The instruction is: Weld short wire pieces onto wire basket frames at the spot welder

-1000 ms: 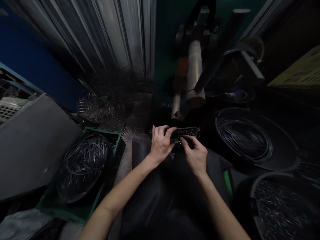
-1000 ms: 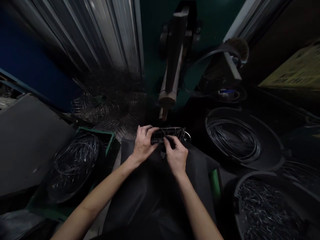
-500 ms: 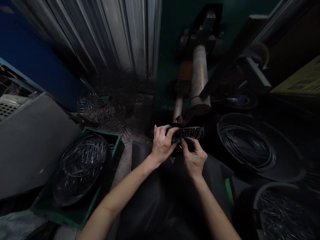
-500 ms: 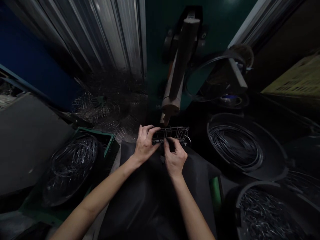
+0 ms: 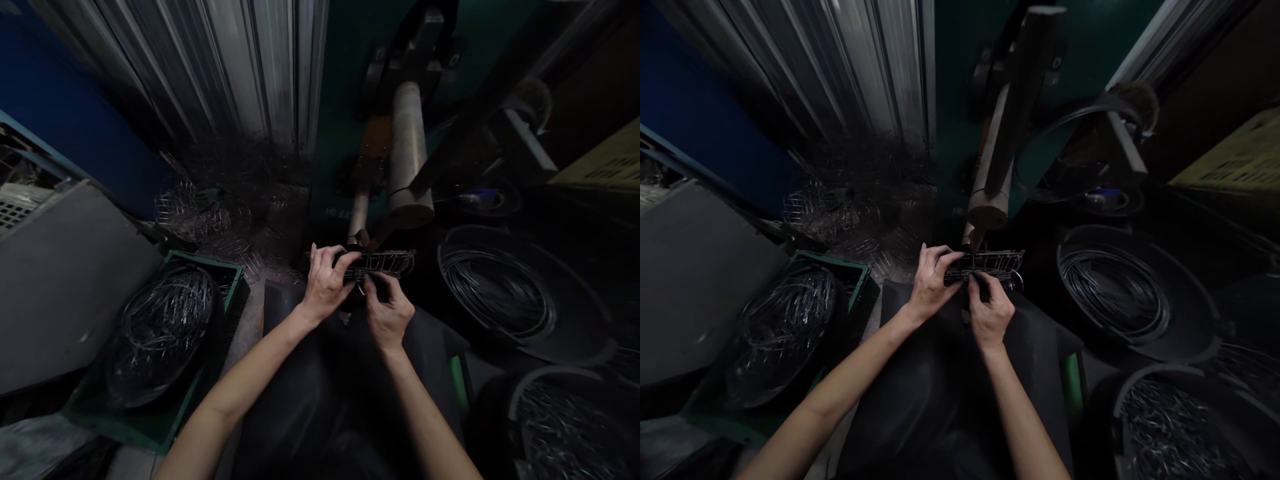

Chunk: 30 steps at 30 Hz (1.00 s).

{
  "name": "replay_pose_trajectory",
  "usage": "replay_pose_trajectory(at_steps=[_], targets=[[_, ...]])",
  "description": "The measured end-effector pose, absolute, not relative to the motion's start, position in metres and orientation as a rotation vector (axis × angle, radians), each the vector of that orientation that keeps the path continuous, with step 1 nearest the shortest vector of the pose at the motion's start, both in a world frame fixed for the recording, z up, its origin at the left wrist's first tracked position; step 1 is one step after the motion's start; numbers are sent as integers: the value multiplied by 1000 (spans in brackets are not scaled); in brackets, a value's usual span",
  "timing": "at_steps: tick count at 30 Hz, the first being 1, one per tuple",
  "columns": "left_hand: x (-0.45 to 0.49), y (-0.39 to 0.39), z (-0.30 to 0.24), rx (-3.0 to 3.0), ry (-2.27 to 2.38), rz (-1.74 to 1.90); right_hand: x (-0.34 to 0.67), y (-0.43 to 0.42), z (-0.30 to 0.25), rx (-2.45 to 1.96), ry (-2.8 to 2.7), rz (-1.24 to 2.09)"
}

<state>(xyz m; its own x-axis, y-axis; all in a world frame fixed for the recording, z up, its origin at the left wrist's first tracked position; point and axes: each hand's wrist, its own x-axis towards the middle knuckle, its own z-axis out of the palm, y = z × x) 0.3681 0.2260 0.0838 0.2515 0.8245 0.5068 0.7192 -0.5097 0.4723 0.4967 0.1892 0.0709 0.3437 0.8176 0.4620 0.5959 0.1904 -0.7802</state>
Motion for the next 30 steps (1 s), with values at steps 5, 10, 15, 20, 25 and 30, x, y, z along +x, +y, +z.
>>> replay_pose_trajectory(at_steps=[5, 10, 15, 20, 25, 30], targets=[[369, 230, 84, 2371, 1481, 1141, 496, 193, 73, -1478, -1362, 224], [370, 235, 83, 2386, 1504, 1135, 496, 198, 73, -1526, -1349, 221], [369, 236, 84, 2438, 1520, 1154, 497, 199, 71, -1521, -1391, 194], [367, 237, 83, 2423, 1486, 1226, 500, 200, 69, -1452, -1487, 160], [368, 239, 79, 2364, 1464, 1321, 497, 204, 67, -1471, -1481, 169], [366, 240, 78, 2380, 1409, 1307, 506, 184, 85, -1503, -1446, 213]])
